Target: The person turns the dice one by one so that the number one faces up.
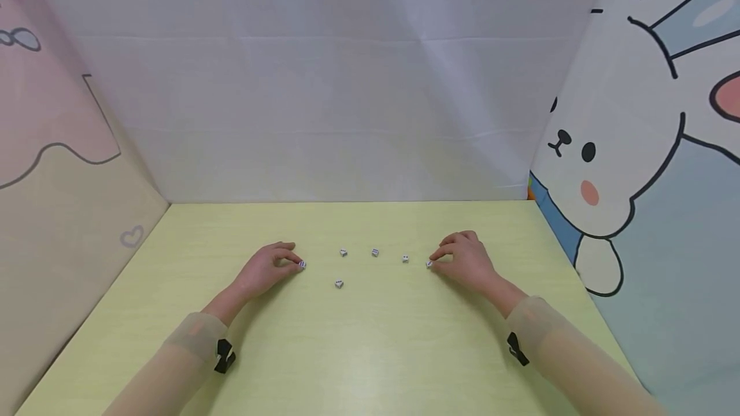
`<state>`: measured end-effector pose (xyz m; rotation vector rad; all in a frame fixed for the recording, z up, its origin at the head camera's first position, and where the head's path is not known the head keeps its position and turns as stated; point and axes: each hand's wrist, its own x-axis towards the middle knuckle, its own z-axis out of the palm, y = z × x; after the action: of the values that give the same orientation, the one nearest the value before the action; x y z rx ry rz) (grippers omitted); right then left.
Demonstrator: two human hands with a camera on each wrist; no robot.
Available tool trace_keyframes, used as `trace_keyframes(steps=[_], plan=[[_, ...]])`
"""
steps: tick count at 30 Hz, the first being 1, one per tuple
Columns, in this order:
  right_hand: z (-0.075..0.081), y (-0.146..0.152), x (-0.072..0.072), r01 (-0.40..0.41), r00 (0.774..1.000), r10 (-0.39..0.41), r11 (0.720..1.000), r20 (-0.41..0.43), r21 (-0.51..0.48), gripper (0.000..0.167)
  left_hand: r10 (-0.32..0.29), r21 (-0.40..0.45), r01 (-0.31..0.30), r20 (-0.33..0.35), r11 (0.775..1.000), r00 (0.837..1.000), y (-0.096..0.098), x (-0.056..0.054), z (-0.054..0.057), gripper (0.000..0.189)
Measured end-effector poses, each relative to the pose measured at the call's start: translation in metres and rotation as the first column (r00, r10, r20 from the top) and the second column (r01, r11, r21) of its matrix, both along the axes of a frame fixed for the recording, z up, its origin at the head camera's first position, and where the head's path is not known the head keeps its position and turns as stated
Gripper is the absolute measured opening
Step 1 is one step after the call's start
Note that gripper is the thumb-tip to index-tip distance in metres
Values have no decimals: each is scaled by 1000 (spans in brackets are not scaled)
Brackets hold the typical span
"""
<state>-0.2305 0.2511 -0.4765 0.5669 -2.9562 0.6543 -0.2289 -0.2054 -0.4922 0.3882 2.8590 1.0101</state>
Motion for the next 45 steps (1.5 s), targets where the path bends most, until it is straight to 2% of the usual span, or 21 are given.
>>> trace_keyframes(steps=[12, 34, 39, 45], plan=[[5, -1, -3, -16, 1000, 16, 1000, 14, -3, 12, -2, 1, 2, -8, 1000, 1000, 1, -1, 2, 14], [0, 1, -8, -10, 1000, 10, 999, 21, 38, 6, 1, 11, -1, 0, 1000, 1000, 1, 1, 3, 15], [-3, 2, -6, -1, 1000, 1, 1000, 19, -2, 7, 0, 10, 0, -4, 1000, 1000, 0, 1, 3, 14], [0, 3, -3, 40, 998, -35, 995, 59, -90, 10, -3, 10, 3, -13, 1000, 1000, 0, 1, 3, 13]])
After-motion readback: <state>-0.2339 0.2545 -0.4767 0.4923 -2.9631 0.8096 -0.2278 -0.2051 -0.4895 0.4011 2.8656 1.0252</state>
